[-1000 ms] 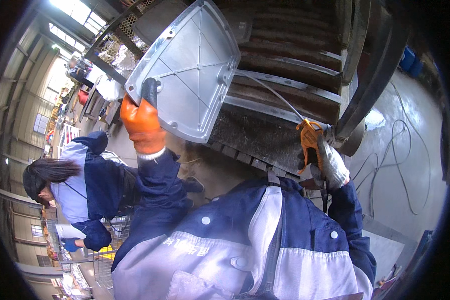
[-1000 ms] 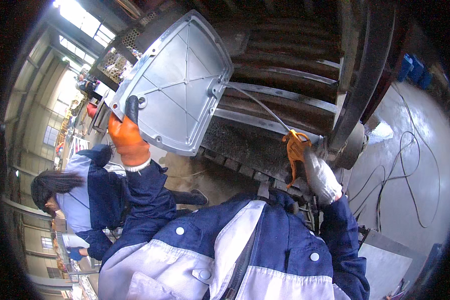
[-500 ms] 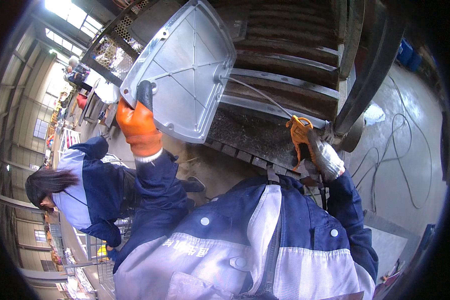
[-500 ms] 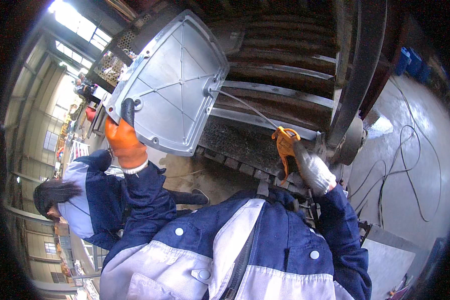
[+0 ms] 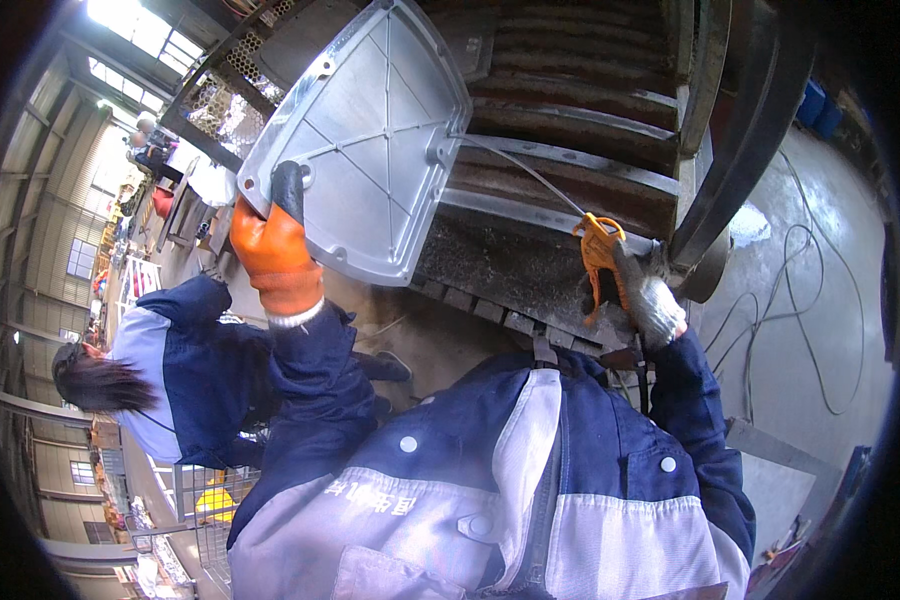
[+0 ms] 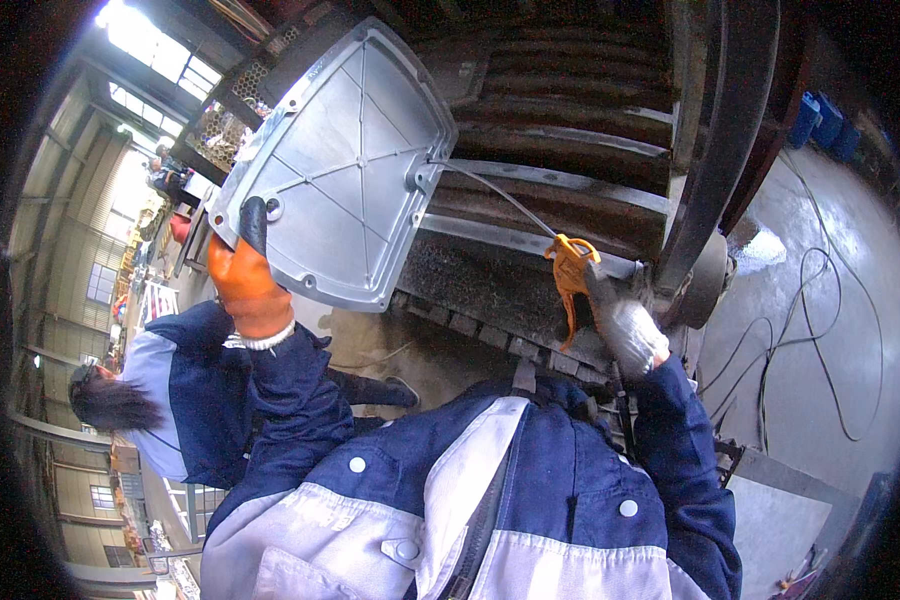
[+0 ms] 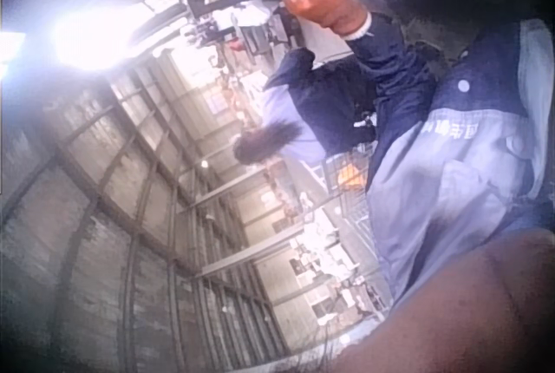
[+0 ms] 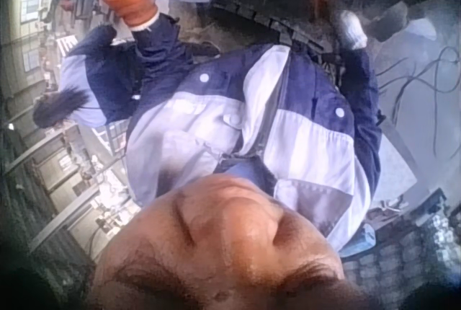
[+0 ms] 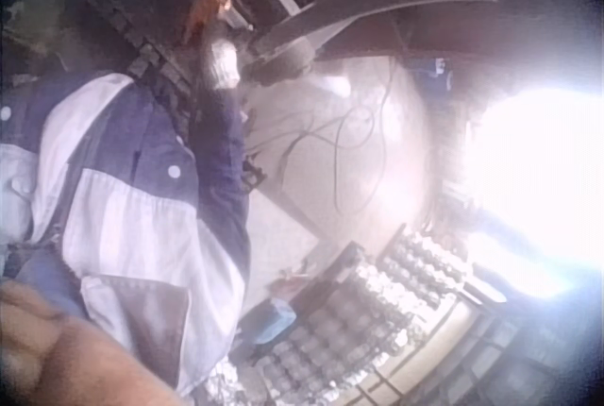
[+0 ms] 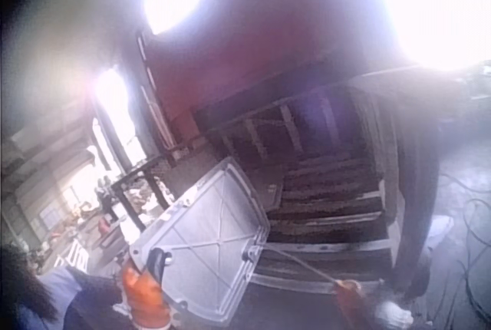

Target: The person wipes the surface of metal panels with a cloth, then places them into a wire mesh bin. The person repeats this process for multiple panels, handling them one at a time and stacking them in the bin.

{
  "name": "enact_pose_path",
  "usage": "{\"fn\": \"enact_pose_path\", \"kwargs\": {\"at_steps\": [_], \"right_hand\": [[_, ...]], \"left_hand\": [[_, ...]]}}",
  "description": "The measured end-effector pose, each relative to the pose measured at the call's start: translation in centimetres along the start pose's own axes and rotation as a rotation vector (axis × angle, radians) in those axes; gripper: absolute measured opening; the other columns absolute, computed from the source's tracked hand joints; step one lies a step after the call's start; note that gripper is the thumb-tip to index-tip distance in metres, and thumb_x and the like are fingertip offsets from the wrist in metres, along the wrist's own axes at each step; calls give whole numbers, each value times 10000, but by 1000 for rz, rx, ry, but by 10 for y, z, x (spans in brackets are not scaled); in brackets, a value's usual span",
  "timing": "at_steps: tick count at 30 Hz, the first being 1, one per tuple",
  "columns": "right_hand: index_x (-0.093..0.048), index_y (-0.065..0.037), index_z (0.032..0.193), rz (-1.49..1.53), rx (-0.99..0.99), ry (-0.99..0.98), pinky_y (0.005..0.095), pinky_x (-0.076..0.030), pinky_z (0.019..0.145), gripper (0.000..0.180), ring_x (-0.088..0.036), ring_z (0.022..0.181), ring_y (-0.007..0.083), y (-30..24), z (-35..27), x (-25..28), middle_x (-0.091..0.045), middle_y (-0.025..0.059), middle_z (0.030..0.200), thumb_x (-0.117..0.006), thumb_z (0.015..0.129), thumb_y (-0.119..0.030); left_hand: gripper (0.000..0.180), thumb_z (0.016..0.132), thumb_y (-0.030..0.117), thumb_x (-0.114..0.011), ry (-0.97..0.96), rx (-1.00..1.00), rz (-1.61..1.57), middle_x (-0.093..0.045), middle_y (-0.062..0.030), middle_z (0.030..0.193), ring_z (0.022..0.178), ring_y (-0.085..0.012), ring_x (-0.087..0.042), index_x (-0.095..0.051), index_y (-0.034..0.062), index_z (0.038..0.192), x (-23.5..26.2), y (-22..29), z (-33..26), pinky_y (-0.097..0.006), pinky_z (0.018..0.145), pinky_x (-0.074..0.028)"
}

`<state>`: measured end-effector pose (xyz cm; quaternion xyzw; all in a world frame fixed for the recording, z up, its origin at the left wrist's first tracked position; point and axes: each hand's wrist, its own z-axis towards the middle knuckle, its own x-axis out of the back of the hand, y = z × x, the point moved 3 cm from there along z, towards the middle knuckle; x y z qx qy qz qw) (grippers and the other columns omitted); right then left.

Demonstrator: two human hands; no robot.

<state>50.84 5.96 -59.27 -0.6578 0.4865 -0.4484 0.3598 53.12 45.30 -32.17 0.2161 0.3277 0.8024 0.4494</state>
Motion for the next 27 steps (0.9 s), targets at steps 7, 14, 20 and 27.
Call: {"fn": "enact_pose_path", "kwargs": {"at_steps": [7,14,20,27], "right_hand": [[-562,32,1074,-261,306,36,397,-466,618,506,-564,643,290,-52,-70,24,-607,195,763,-514,956,-457],[-599,15,882,147,248,73,411,-402,569,473,-550,633,246,-52,-144,41,-555,146,672,-417,985,-409],[-599,38,928,-32,548,483,417,-404,530,373,-532,568,245,-118,-74,16,-530,159,666,-419,1009,-279],[-632,6,1119,260,463,343,294,-467,535,508,-549,687,133,-152,-69,25,-561,97,721,-418,1014,-443]], "left_hand": [[259,884,161,-695,17,62,46,-685,-41,922,799,-101,-605,-658,-25,1060,3,4,-1,-236,725,-462],[319,876,131,-692,-64,80,-25,-664,-57,1034,893,-126,-616,-616,-9,1152,5,7,-5,-250,800,-476],[342,860,116,-677,-18,184,-37,-663,-41,959,846,-116,-608,-611,-13,1170,9,2,-4,-248,778,-471],[387,803,75,-718,-38,-143,187,-664,-90,1037,882,-137,-622,-613,-22,1163,14,19,-10,-279,818,-486]]}}
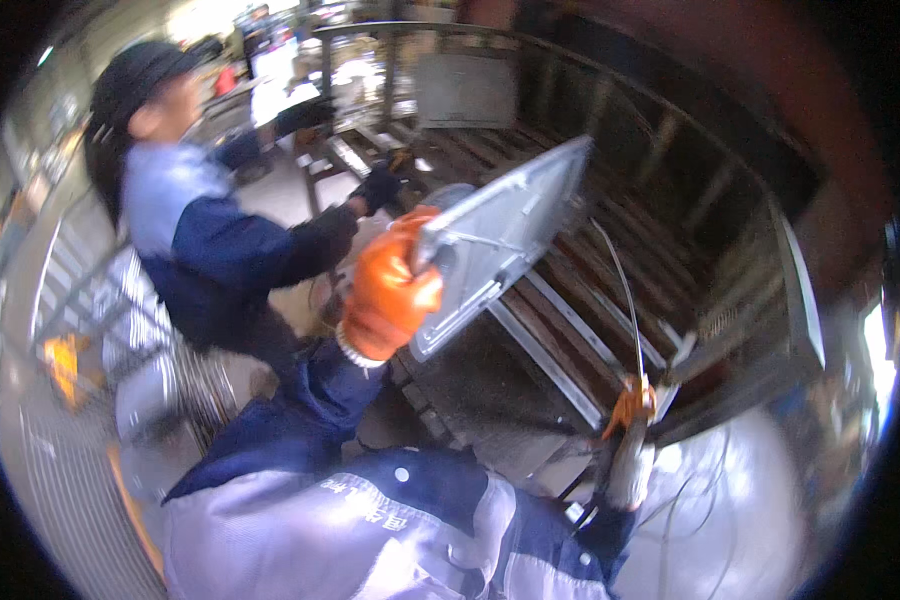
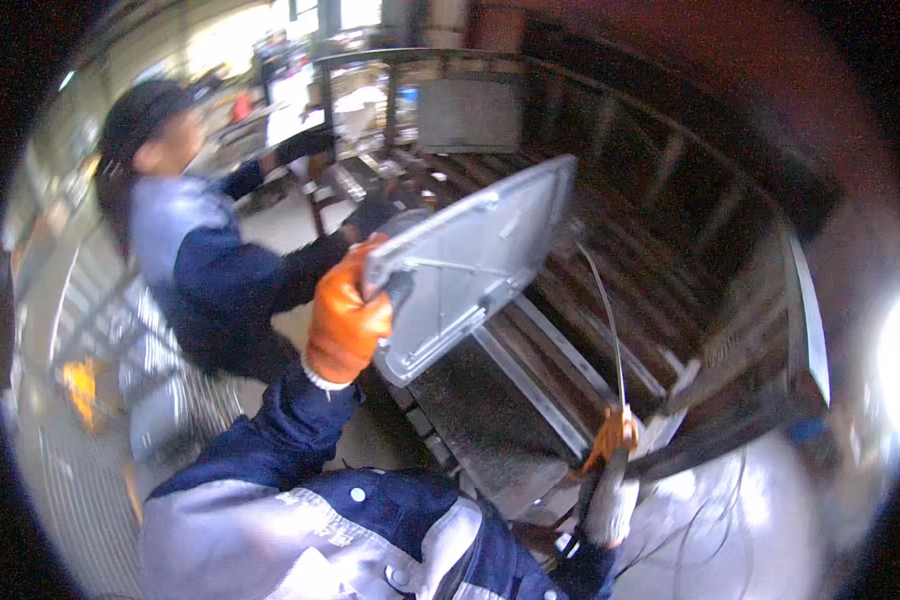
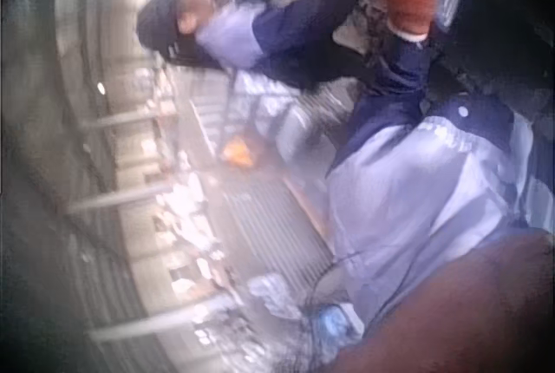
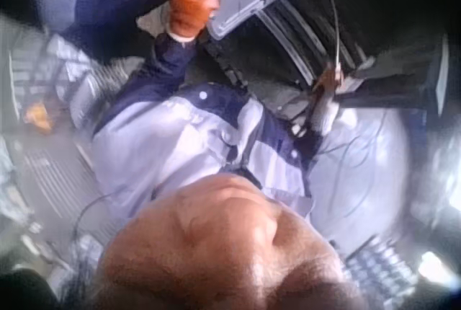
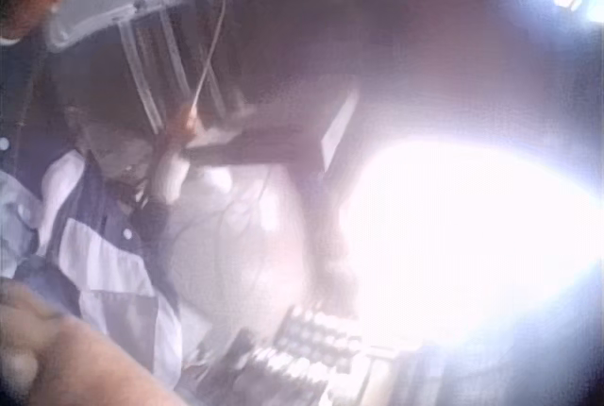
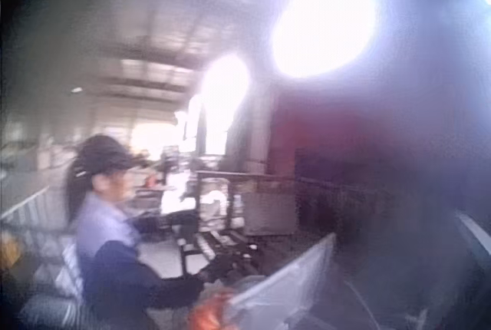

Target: The person wipes the surface of metal panels with a cloth, then places them into a wire mesh bin. The person repeats this process for multiple panels, handling them one at a time and stacking them in the bin.

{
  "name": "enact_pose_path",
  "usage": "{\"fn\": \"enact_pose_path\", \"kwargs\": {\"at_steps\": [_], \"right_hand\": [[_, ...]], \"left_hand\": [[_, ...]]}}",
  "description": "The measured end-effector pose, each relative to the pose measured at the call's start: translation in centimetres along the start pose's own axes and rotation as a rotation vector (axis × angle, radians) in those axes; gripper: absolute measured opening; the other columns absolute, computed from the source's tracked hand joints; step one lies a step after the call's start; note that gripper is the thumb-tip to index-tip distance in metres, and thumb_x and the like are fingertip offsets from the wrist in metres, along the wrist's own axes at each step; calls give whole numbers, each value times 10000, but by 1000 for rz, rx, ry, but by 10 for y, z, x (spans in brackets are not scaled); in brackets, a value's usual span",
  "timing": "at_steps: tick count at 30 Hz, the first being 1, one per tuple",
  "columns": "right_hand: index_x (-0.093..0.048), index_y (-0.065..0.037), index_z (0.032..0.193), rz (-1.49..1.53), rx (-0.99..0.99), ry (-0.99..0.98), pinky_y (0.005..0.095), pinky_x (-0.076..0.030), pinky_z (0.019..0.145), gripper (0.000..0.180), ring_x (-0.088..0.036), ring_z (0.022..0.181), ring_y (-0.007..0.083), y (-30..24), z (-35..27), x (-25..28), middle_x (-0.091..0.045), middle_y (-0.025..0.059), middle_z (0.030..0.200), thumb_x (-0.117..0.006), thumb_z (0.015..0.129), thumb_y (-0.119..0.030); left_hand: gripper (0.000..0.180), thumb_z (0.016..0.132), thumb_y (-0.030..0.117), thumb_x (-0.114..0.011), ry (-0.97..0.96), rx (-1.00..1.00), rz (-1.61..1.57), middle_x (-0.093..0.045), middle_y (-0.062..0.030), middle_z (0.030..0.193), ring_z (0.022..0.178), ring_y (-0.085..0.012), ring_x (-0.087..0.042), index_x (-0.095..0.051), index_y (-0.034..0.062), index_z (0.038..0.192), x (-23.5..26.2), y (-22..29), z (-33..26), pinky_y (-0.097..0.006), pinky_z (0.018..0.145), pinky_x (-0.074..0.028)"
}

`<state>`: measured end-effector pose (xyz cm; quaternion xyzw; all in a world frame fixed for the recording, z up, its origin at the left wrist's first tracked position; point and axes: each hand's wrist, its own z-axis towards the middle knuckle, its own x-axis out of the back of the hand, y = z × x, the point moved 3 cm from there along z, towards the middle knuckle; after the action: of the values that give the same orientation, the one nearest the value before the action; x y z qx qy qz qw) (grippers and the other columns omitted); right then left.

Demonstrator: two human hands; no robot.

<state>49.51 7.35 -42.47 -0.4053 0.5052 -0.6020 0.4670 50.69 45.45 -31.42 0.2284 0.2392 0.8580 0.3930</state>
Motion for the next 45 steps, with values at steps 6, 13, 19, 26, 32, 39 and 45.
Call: {"fn": "enact_pose_path", "kwargs": {"at_steps": [6,13,19,26,32,39,45], "right_hand": [[-481,-47,1247,-846,410,-58,351,-459,690,529,-574,802,230,7,67,47,-607,122,922,-587,890,-423],[-287,-2,1444,120,-83,-749,380,-532,885,942,-600,974,293,46,266,-7,-558,178,1173,-760,781,-476],[-369,-40,1323,-514,1293,-975,379,-497,924,717,-575,1030,268,30,339,-113,-504,191,1201,-564,879,-569],[-455,-9,1195,-145,294,-1837,305,-473,759,712,-539,850,171,-74,281,-237,-526,66,885,-345,945,-667],[-516,-3,1110,-547,204,-1903,313,-456,703,679,-533,774,167,-49,207,-296,-548,61,819,-375,945,-647],[-587,5,1010,-801,196,-1917,322,-437,638,656,-526,685,162,-19,137,-349,-573,55,742,-410,946,-623],[-647,12,924,-898,129,-1803,330,-420,582,649,-520,608,158,-24,115,-346,-595,49,676,-440,946,-602]], "left_hand": [[395,814,56,-684,115,101,-41,-648,-90,1129,1011,-135,-592,-588,-37,1186,27,33,0,-294,910,-456],[396,851,94,-652,359,570,-193,-671,-35,1031,895,-82,-600,-590,-12,1227,66,94,-25,-242,808,-474],[396,865,109,-639,595,739,335,-623,26,782,628,-44,-502,-597,19,1248,77,130,-40,-225,579,-412],[389,749,157,-593,917,988,988,-666,-96,755,650,-226,-629,-651,50,1118,180,156,-64,-336,627,-504],[329,753,132,-630,546,958,1862,-636,-81,1040,1051,-280,-586,-661,131,1080,285,109,-176,-418,915,-459],[271,824,127,-550,240,1449,1774,-603,-84,1123,1135,-298,-537,-594,127,1092,243,4,-362,-445,951,-405],[384,871,155,-494,239,1673,1717,-526,-122,1343,1271,-309,-461,-545,101,1247,184,-42,-405,-445,1040,-366]]}}
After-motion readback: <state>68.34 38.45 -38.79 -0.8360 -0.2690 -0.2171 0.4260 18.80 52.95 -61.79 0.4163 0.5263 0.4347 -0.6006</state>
